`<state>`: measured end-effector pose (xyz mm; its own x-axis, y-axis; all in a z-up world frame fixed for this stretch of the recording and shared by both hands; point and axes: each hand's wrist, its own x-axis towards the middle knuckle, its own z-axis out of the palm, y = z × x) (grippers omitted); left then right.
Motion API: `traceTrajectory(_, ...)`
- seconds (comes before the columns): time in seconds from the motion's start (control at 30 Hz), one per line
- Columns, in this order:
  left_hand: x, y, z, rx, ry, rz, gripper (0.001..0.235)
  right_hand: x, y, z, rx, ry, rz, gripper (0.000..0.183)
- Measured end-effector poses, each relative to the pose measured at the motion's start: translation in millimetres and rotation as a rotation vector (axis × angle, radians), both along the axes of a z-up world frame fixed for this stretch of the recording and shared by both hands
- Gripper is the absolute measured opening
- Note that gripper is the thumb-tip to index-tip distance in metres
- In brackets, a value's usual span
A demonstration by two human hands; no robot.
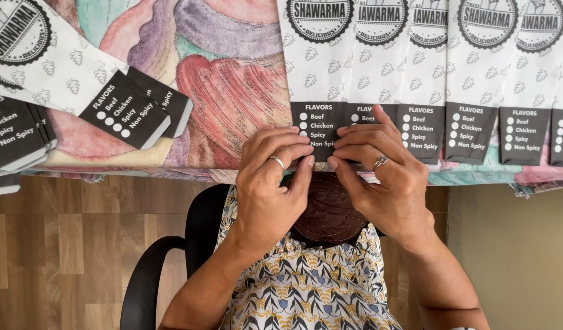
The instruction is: The person attaches small black labels to the bottom of white shawarma paper wrappers, then stacks and aligns the finished wrappers. The person handles the wrappers and labels by hand, arranging them in a neat pile on the table.
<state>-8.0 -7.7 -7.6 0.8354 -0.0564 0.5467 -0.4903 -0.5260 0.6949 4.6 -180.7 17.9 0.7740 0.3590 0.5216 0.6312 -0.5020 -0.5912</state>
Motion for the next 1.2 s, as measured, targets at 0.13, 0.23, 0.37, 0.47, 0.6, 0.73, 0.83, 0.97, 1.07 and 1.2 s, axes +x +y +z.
traceTrajectory(0.13,0.7,-1.7,-1.1,0.025,0.001,0.029,0.014,-0.9,0.3,2.0,-0.004,0.032,-0.015,0.008)
traceTrajectory(0.23,0.2,2.3,-2.4,0.007,0.022,0.015,0.015,-3.4,1.0,7.2,0.0,0.093,-0.022,0.007)
traceTrajectory(0.37,-0.5,6.4,-12.3,0.014,0.054,-0.058,0.028,-5.7,0.6,8.2,-0.013,0.125,-0.054,0.01)
traceTrajectory(0.47,-0.6,13.1,-24.4,-0.028,-0.015,-0.045,0.025,-6.5,2.3,9.2,-0.012,0.131,-0.054,0.011)
traceTrajectory(0.6,5.7,74.4,-12.0,0.145,-0.159,0.354,0.031,-7.8,-0.4,4.2,0.005,0.118,-0.043,0.012)
traceTrajectory(0.73,6.5,109.9,-18.8,0.335,0.042,0.664,0.045,-9.1,-0.4,4.1,-0.023,0.103,-0.037,0.011)
traceTrajectory(0.83,6.2,106.2,-19.4,0.279,0.04,0.483,0.049,-8.1,-0.9,2.0,-0.02,0.099,-0.041,0.011)
traceTrajectory(0.97,8.8,85.4,-15.7,0.248,0.044,0.08,0.043,-9.6,-2.7,-1.6,-0.03,0.098,-0.045,0.011)
traceTrajectory(1.07,12.6,76.8,-22.6,0.263,-0.006,0.014,0.058,-10.3,-1.8,-2.1,-0.031,0.089,-0.041,0.01)
traceTrajectory(1.2,17.8,75.6,-27.8,0.176,-0.005,0.076,0.055,-12.0,-1.3,-2.6,-0.081,0.064,-0.042,0.011)
